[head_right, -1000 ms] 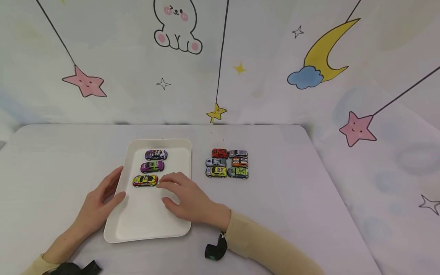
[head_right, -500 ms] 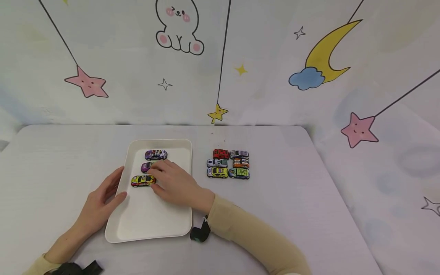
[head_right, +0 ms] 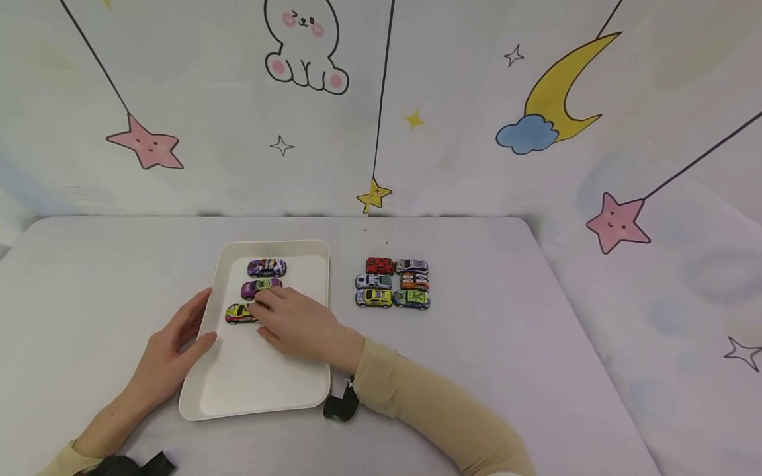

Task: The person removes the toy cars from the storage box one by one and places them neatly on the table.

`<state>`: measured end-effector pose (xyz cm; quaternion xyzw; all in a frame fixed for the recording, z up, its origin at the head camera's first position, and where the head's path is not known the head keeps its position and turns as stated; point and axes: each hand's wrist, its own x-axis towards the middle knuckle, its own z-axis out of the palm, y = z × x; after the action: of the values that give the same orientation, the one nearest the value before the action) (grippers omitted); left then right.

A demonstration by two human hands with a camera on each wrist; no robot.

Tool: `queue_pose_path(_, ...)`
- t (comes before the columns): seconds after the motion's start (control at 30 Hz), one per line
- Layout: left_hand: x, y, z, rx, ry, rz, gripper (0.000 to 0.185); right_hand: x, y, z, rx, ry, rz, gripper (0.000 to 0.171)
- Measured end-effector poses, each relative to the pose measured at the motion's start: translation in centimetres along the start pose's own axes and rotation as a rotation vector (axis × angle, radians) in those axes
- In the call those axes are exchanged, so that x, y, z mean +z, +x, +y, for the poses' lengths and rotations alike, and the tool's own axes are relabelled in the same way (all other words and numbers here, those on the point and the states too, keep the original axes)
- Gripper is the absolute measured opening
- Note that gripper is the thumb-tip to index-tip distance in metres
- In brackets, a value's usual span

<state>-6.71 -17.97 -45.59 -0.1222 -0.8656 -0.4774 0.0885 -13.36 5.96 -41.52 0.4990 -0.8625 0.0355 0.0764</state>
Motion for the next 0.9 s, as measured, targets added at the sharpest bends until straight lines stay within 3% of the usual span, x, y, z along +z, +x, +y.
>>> queue_pose_path(0.23, -0.04, -0.05, 0.02, 0.004, -0.002, 0.006, 0.068, 0.14, 0.13, -0.2, 0.012, -0.003, -0.005, 0.039)
queue_pose_path(0.43, 0.07, -0.02, -0.16, -0.015, -0.004, -0.002, 0.067, 0.28, 0.05, -0.18, 0.022, 0.011, 0.04, 0.032)
queue_pose_path(0.9, 0.16, -0.05, -0.41, -0.023, -0.006, -0.004, 0.067, 0.11, -0.34, -0.08, 0.1, 0.128, 0.012, 0.029)
